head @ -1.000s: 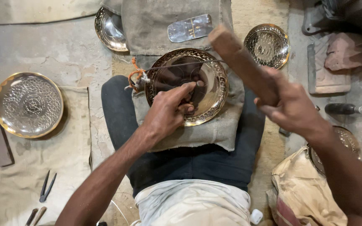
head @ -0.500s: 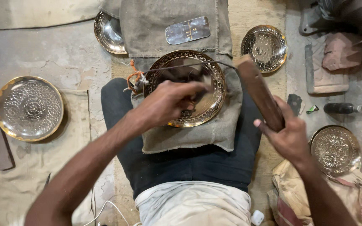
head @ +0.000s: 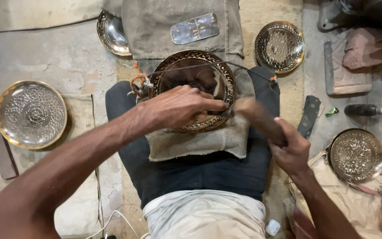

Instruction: The person sits on the floor with a decorative brass plate resting on a cloth pad on their lap. They hold a punch against the plate's surface with one hand and repeatedly strike it with a wooden mallet held in the other hand, repositioning the punch around the plate to work the embossed pattern.

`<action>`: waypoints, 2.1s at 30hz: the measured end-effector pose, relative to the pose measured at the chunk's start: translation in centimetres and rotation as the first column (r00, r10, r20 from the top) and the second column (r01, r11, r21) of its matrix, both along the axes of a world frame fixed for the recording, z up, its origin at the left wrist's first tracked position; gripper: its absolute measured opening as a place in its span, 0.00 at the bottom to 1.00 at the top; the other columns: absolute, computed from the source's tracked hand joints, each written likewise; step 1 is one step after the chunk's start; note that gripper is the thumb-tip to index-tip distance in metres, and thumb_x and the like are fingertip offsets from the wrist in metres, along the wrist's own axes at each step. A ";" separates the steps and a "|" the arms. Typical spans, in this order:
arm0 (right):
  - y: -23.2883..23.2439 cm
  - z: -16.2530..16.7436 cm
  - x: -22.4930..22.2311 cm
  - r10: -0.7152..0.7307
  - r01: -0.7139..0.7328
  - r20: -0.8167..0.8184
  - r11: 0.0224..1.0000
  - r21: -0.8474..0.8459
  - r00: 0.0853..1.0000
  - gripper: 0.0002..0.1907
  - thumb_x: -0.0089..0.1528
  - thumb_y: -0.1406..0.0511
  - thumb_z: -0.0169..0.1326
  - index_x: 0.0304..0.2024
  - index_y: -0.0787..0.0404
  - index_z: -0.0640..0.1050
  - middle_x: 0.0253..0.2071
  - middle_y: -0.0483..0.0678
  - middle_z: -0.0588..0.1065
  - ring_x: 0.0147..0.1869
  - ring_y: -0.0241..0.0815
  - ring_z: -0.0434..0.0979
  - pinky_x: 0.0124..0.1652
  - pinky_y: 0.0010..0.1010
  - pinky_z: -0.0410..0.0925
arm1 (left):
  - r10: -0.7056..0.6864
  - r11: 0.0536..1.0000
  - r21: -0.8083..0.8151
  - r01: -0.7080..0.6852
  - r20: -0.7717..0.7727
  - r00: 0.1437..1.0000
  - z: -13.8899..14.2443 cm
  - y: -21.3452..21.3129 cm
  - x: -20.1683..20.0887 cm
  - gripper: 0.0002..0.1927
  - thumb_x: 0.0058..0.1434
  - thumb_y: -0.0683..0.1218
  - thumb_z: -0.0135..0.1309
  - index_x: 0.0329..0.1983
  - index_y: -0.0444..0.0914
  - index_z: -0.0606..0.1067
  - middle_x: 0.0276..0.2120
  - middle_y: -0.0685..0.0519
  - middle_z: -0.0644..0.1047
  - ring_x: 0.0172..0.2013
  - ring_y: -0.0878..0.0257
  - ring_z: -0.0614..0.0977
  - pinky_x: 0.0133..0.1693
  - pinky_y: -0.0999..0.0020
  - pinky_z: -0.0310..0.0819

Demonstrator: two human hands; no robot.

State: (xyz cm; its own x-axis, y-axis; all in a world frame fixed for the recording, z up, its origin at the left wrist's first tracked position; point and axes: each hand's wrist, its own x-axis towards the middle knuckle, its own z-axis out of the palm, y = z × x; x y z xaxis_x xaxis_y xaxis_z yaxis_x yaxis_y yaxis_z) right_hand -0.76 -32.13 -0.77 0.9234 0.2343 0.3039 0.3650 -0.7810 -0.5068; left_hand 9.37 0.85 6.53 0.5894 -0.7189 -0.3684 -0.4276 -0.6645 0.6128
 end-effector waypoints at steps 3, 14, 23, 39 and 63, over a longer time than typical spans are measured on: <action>-0.6 0.2 1.0 -0.025 0.036 -0.112 0.995 0.092 0.993 0.33 0.60 0.69 0.65 0.66 0.57 0.66 0.42 0.54 0.80 0.39 0.44 0.84 0.36 0.34 0.78 | 0.078 0.950 -0.311 0.004 0.250 0.965 -0.3 0.5 -0.7 0.32 0.55 0.32 0.53 0.63 0.49 0.73 0.51 0.49 0.83 0.34 0.56 0.86 0.33 0.58 0.84; -0.3 6.7 9.0 0.250 -0.258 -0.291 0.966 0.011 0.924 0.41 0.52 0.71 0.62 0.68 0.46 0.69 0.44 0.54 0.82 0.40 0.48 0.86 0.42 0.38 0.79 | 0.581 0.732 -0.513 -0.449 0.125 0.804 -3.1 1.3 -4.6 0.35 0.55 0.26 0.48 0.66 0.41 0.70 0.50 0.43 0.82 0.42 0.53 0.88 0.45 0.61 0.87; 5.8 14.1 13.7 0.284 -0.488 -0.446 0.745 -0.455 0.849 0.33 0.61 0.63 0.56 0.70 0.42 0.68 0.41 0.49 0.80 0.32 0.45 0.82 0.36 0.38 0.78 | 0.891 0.343 -0.599 -0.723 -0.036 0.453 -5.5 -1.0 -8.1 0.26 0.63 0.31 0.55 0.63 0.40 0.72 0.46 0.46 0.84 0.43 0.54 0.89 0.44 0.63 0.89; 10.5 18.4 15.5 0.601 -0.470 -0.078 0.532 -0.704 0.796 0.27 0.70 0.60 0.48 0.73 0.43 0.64 0.43 0.46 0.77 0.30 0.36 0.76 0.27 0.30 0.70 | 0.987 -0.031 -0.678 -0.734 -0.136 0.084 -4.2 -4.3 -9.8 0.26 0.65 0.38 0.60 0.64 0.33 0.65 0.37 0.47 0.80 0.38 0.60 0.84 0.40 0.65 0.79; 2.3 12.5 10.9 0.073 -0.302 -0.363 0.716 -0.629 0.929 0.38 0.59 0.59 0.58 0.72 0.36 0.63 0.46 0.46 0.80 0.32 0.43 0.82 0.33 0.36 0.79 | 0.742 0.559 -0.592 -0.581 0.044 0.669 -5.1 -0.8 -6.0 0.25 0.65 0.28 0.46 0.63 0.40 0.72 0.49 0.43 0.82 0.47 0.52 0.87 0.46 0.63 0.89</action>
